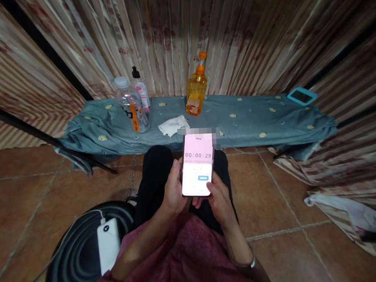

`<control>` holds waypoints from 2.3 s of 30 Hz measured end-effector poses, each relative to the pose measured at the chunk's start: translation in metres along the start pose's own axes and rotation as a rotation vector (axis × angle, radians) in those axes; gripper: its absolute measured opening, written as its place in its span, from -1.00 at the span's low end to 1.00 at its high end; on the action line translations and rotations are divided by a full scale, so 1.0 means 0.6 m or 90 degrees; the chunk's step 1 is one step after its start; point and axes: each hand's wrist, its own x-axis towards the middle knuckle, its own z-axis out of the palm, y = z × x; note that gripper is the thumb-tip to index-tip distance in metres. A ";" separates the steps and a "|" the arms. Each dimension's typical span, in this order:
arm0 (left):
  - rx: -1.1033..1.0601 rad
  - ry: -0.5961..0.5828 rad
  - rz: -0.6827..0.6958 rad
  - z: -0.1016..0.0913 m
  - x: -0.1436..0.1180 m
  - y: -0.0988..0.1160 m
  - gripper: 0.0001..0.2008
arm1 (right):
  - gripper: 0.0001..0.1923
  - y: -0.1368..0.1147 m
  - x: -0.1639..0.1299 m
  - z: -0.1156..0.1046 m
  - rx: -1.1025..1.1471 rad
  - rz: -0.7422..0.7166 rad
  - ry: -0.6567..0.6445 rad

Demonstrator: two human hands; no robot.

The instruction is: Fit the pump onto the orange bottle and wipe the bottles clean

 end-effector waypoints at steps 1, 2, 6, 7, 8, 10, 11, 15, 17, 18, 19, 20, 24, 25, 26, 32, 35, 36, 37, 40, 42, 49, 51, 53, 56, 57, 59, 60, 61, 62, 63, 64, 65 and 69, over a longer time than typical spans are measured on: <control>0.000 -0.004 -0.004 -0.001 0.000 -0.001 -0.60 | -0.79 0.001 0.000 -0.001 0.000 0.000 0.005; -0.001 -0.011 -0.011 -0.002 0.000 -0.003 -0.59 | -0.79 0.002 0.000 -0.002 -0.002 -0.001 0.011; -0.029 -0.068 -0.040 -0.004 -0.001 -0.006 -0.58 | -0.76 0.005 0.000 -0.006 -0.036 -0.016 0.021; -0.037 -0.082 -0.044 -0.004 -0.001 -0.006 -0.58 | -0.75 0.006 0.000 -0.008 -0.043 -0.019 0.023; -0.043 -0.091 -0.045 -0.003 -0.002 -0.006 -0.59 | -0.74 0.007 0.000 -0.009 -0.046 -0.020 0.025; -0.051 -0.095 -0.046 -0.001 -0.003 -0.006 -0.60 | -0.74 0.008 0.001 -0.011 -0.045 -0.021 0.032; -0.053 -0.093 -0.049 0.000 -0.003 -0.005 -0.60 | -0.74 0.008 0.002 -0.012 -0.042 -0.022 0.035; -0.055 -0.084 -0.061 0.002 -0.004 -0.004 -0.60 | -0.74 0.009 0.004 -0.014 -0.046 -0.025 0.050; -0.061 -0.072 -0.064 0.003 -0.004 -0.004 -0.60 | -0.73 0.010 0.004 -0.015 -0.051 -0.025 0.052; -0.069 -0.063 -0.067 0.004 -0.004 -0.003 -0.61 | -0.73 0.011 0.004 -0.015 -0.053 -0.026 0.053; -0.078 -0.053 -0.073 0.004 -0.004 -0.003 -0.61 | -0.72 0.012 0.004 -0.016 -0.056 -0.025 0.054; -0.089 -0.042 -0.081 0.005 -0.003 -0.003 -0.61 | -0.71 0.013 0.003 -0.017 -0.059 -0.024 0.056; -0.116 -0.012 -0.110 0.008 -0.004 -0.001 -0.60 | -0.70 0.014 0.004 -0.020 -0.064 -0.020 0.066; -0.119 -0.009 -0.113 0.008 -0.004 0.000 -0.60 | -0.70 0.014 0.004 -0.020 -0.062 -0.020 0.068; -0.120 -0.007 -0.114 0.008 -0.004 0.000 -0.60 | -0.69 0.014 0.004 -0.020 -0.060 -0.021 0.068; -0.105 -0.019 -0.095 0.004 -0.002 -0.003 -0.61 | -0.67 0.013 0.007 -0.024 -0.024 -0.017 0.041; -0.095 -0.027 -0.088 0.003 0.000 -0.005 -0.60 | -0.69 0.016 0.008 -0.028 -0.036 -0.019 0.055; -0.092 -0.031 -0.088 0.002 0.001 -0.005 -0.60 | -0.70 0.017 0.008 -0.028 -0.047 -0.024 0.063; -0.088 -0.035 -0.088 0.002 0.001 -0.005 -0.60 | -0.72 0.017 0.008 -0.028 -0.057 -0.029 0.069; -0.073 -0.037 -0.082 0.003 0.000 -0.006 -0.60 | -0.75 0.016 0.007 -0.025 -0.059 -0.027 0.079; -0.056 -0.032 -0.072 0.004 -0.001 -0.006 -0.60 | -0.76 0.015 0.007 -0.021 -0.054 -0.019 0.082; -0.012 -0.006 -0.048 0.006 0.000 -0.006 -0.57 | -0.76 0.013 0.006 -0.018 -0.087 -0.026 0.077; -0.020 -0.003 -0.051 0.006 0.000 -0.005 -0.59 | -0.74 0.013 0.006 -0.020 -0.082 -0.028 0.071; -0.032 -0.001 -0.056 0.007 -0.001 -0.004 -0.61 | -0.72 0.013 0.005 -0.021 -0.073 -0.030 0.069; -0.052 0.011 -0.065 0.008 -0.002 -0.002 -0.64 | -0.71 0.012 0.003 -0.020 -0.069 -0.029 0.071; -0.057 0.018 -0.068 0.008 -0.003 -0.002 -0.65 | -0.71 0.011 0.003 -0.019 -0.073 -0.027 0.074; -0.063 0.031 -0.069 0.008 -0.004 -0.002 -0.66 | -0.71 0.008 0.004 -0.021 -0.093 -0.027 0.078; -0.065 0.039 -0.064 0.008 -0.004 -0.003 -0.67 | -0.71 0.007 0.004 -0.023 -0.109 -0.035 0.080; -0.066 0.047 -0.058 0.007 -0.005 -0.003 -0.68 | -0.71 0.005 0.006 -0.026 -0.123 -0.049 0.086; -0.066 0.052 -0.056 0.007 -0.006 -0.004 -0.68 | -0.72 0.004 0.007 -0.031 -0.134 -0.065 0.097; -0.065 0.054 -0.056 0.007 -0.006 -0.005 -0.68 | -0.73 0.002 0.009 -0.036 -0.139 -0.079 0.119; -0.063 0.052 -0.061 0.007 -0.007 -0.006 -0.67 | -0.75 0.000 0.011 -0.041 -0.138 -0.093 0.149; -0.062 0.049 -0.068 0.007 -0.008 -0.007 -0.66 | -0.76 -0.002 0.013 -0.046 -0.133 -0.107 0.183; -0.068 0.047 -0.088 0.008 -0.010 -0.012 -0.65 | -0.73 -0.020 0.029 -0.054 -0.080 -0.154 0.235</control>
